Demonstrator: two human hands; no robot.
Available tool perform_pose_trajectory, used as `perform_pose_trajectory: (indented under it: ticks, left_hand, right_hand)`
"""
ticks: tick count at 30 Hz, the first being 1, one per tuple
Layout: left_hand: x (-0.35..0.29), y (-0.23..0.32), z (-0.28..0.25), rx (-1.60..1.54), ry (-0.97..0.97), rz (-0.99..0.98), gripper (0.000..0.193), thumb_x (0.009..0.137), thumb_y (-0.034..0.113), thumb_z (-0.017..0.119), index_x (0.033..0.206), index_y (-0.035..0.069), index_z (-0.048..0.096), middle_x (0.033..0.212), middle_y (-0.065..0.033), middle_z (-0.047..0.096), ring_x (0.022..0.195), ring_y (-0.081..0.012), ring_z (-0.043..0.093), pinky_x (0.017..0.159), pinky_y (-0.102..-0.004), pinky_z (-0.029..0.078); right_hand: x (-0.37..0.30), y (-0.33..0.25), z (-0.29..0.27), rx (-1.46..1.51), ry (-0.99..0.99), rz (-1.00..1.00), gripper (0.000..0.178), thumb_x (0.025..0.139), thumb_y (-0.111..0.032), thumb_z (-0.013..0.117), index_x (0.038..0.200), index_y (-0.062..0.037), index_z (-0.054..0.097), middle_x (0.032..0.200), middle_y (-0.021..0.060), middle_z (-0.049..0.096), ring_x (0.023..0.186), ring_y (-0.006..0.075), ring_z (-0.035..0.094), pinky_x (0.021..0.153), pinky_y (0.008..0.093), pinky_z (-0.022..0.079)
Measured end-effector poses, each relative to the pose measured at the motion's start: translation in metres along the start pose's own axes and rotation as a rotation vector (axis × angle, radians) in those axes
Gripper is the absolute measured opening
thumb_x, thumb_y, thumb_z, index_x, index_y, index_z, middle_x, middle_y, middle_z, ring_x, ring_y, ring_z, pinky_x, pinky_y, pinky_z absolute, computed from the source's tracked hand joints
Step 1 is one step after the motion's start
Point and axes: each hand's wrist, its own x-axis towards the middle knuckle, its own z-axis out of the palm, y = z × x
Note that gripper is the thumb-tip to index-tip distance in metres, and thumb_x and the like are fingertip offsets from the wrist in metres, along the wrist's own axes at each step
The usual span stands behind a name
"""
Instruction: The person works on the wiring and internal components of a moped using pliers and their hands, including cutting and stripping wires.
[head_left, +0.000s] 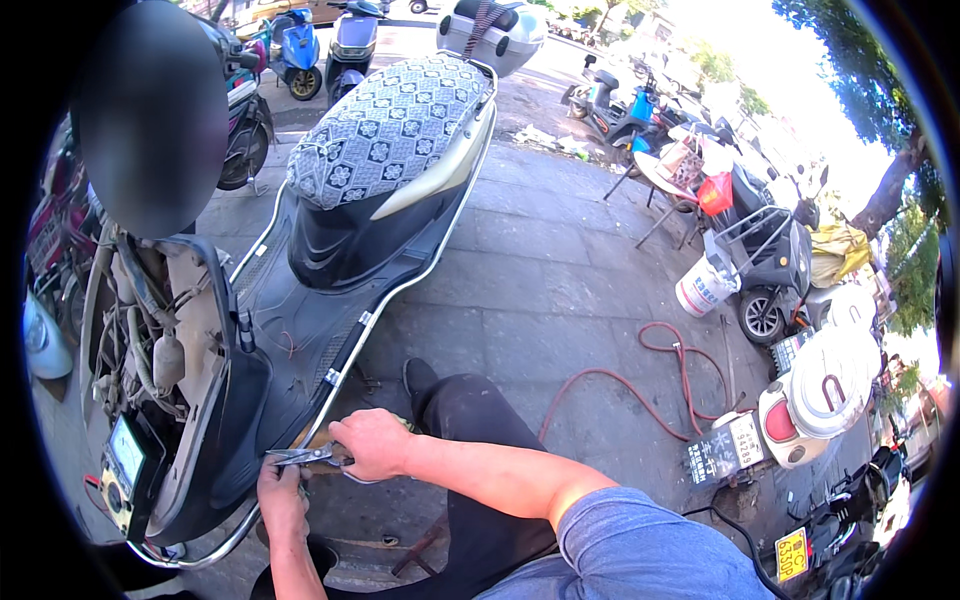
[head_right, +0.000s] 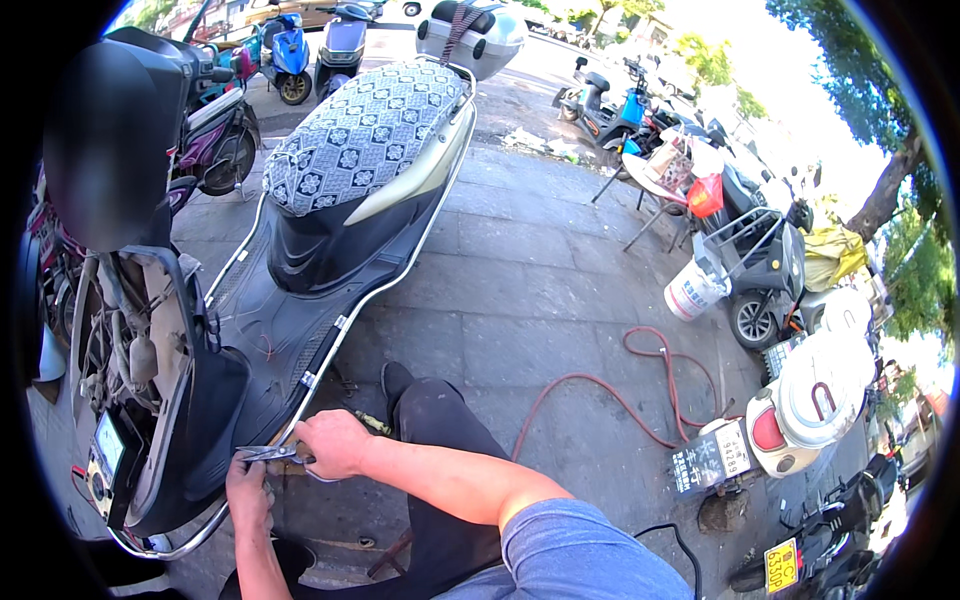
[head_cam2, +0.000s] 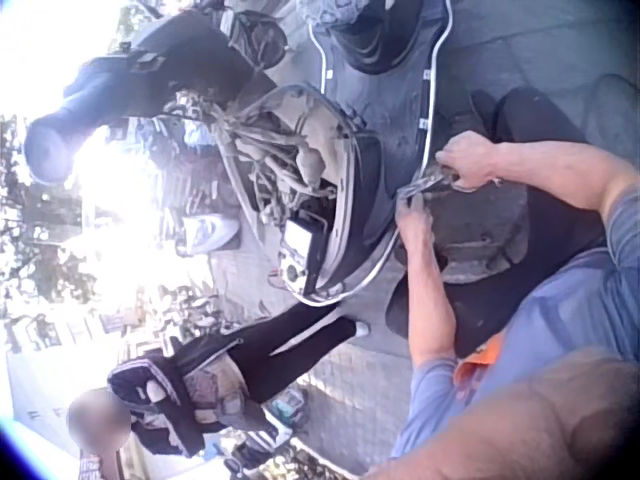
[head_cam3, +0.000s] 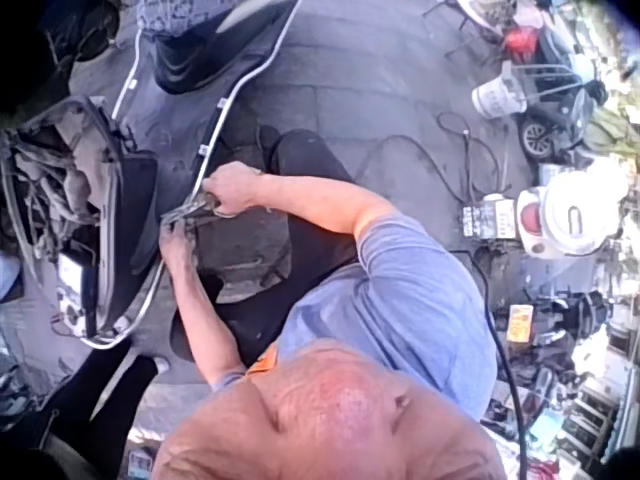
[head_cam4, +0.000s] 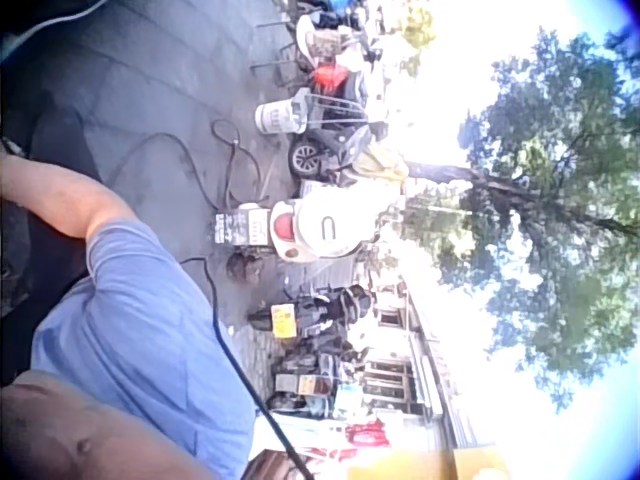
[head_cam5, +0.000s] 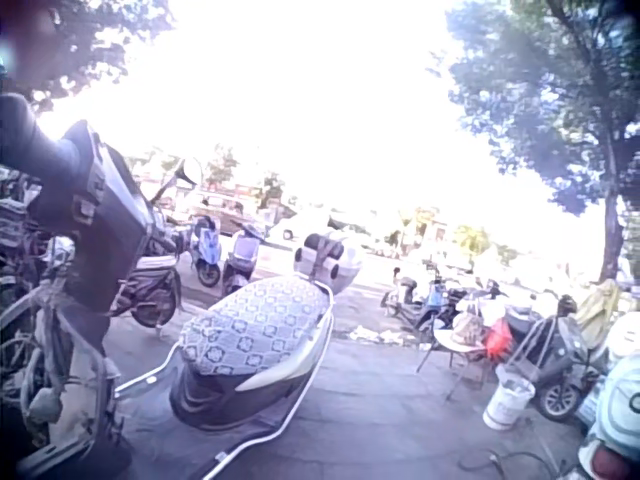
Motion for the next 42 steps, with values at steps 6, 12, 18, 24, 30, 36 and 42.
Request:
perform_pose_trajectory:
  ticks: [6, 12, 18, 24, 30, 36, 42]
  left_hand:
    - [0.001, 0.002, 0.001, -0.118, -0.020, -0.023, 0.008, 0.108, 0.008, 0.054, 0.110, 0.009, 0.062, 0.082, 0.0004, 0.063, 0.049, -0.0029, 0.042, 0.039, -0.0210, 0.029]
    - [0.007, -0.003, 0.000, -0.234, -0.053, -0.086, 0.008, 0.110, 0.016, 0.056, 0.108, 0.011, 0.061, 0.084, 0.0024, 0.055, 0.053, -0.0042, 0.042, 0.045, -0.0229, 0.036]
    - [0.002, 0.000, 0.016, -0.145, -0.023, 0.068, 0.014, 0.108, 0.022, 0.067, 0.106, 0.009, 0.061, 0.077, 0.0058, 0.051, 0.055, -0.0039, 0.040, 0.045, -0.0228, 0.034]
    - [0.016, -0.010, 0.018, -0.192, -0.017, 0.072, 0.018, 0.106, 0.024, 0.073, 0.102, 0.011, 0.060, 0.074, 0.0070, 0.050, 0.054, -0.0031, 0.038, 0.044, -0.0227, 0.029]
    - [0.023, -0.010, 0.024, -0.254, -0.021, 0.073, 0.018, 0.106, 0.023, 0.072, 0.100, 0.012, 0.060, 0.074, 0.0070, 0.050, 0.053, -0.0030, 0.037, 0.042, -0.0220, 0.026]
    - [0.024, -0.019, 0.026, -0.221, 0.069, 0.112, 0.018, 0.108, 0.026, 0.071, 0.103, 0.011, 0.061, 0.077, 0.0061, 0.053, 0.056, -0.0031, 0.043, 0.044, -0.0230, 0.026]
    - [0.019, -0.011, 0.026, -0.622, -0.148, -0.096, 0.012, 0.106, 0.021, 0.056, 0.096, 0.014, 0.053, 0.075, 0.0064, 0.035, 0.058, -0.0072, 0.035, 0.048, -0.0250, 0.030]
  right_hand:
    - [0.003, -0.003, -0.004, 0.023, 0.016, 0.029, 0.032, 0.084, -0.031, 0.074, 0.096, -0.0026, 0.064, 0.087, 0.0197, 0.073, 0.089, 0.0422, 0.072, 0.080, 0.0542, 0.056]
    - [0.005, 0.000, -0.007, 0.024, 0.014, 0.022, 0.030, 0.084, -0.030, 0.075, 0.094, -0.0044, 0.062, 0.083, 0.0186, 0.071, 0.085, 0.0429, 0.072, 0.076, 0.0553, 0.056]
    - [0.008, -0.014, -0.007, 0.161, -0.103, 0.131, 0.032, 0.087, -0.032, 0.074, 0.096, -0.0023, 0.066, 0.087, 0.0224, 0.074, 0.089, 0.0457, 0.073, 0.079, 0.0566, 0.056]
    - [0.007, -0.013, 0.000, 0.399, -0.162, 0.225, 0.036, 0.085, -0.033, 0.075, 0.095, 0.0006, 0.071, 0.089, 0.0286, 0.074, 0.092, 0.0486, 0.072, 0.080, 0.0553, 0.056]
    - [0.011, -0.005, 0.009, 0.561, -0.228, 0.285, 0.039, 0.083, -0.034, 0.074, 0.097, 0.0028, 0.072, 0.092, 0.0292, 0.073, 0.091, 0.0464, 0.073, 0.080, 0.0528, 0.055]
    - [0.018, -0.019, 0.005, 0.678, -0.300, 0.417, 0.041, 0.085, -0.035, 0.075, 0.100, 0.0028, 0.072, 0.089, 0.0245, 0.075, 0.087, 0.0377, 0.075, 0.079, 0.0482, 0.057]
    - [0.025, 0.010, 0.025, 0.824, -0.064, 0.511, 0.033, 0.090, -0.028, 0.076, 0.101, 0.0030, 0.069, 0.086, 0.0162, 0.072, 0.077, 0.0215, 0.070, 0.074, 0.0397, 0.057]
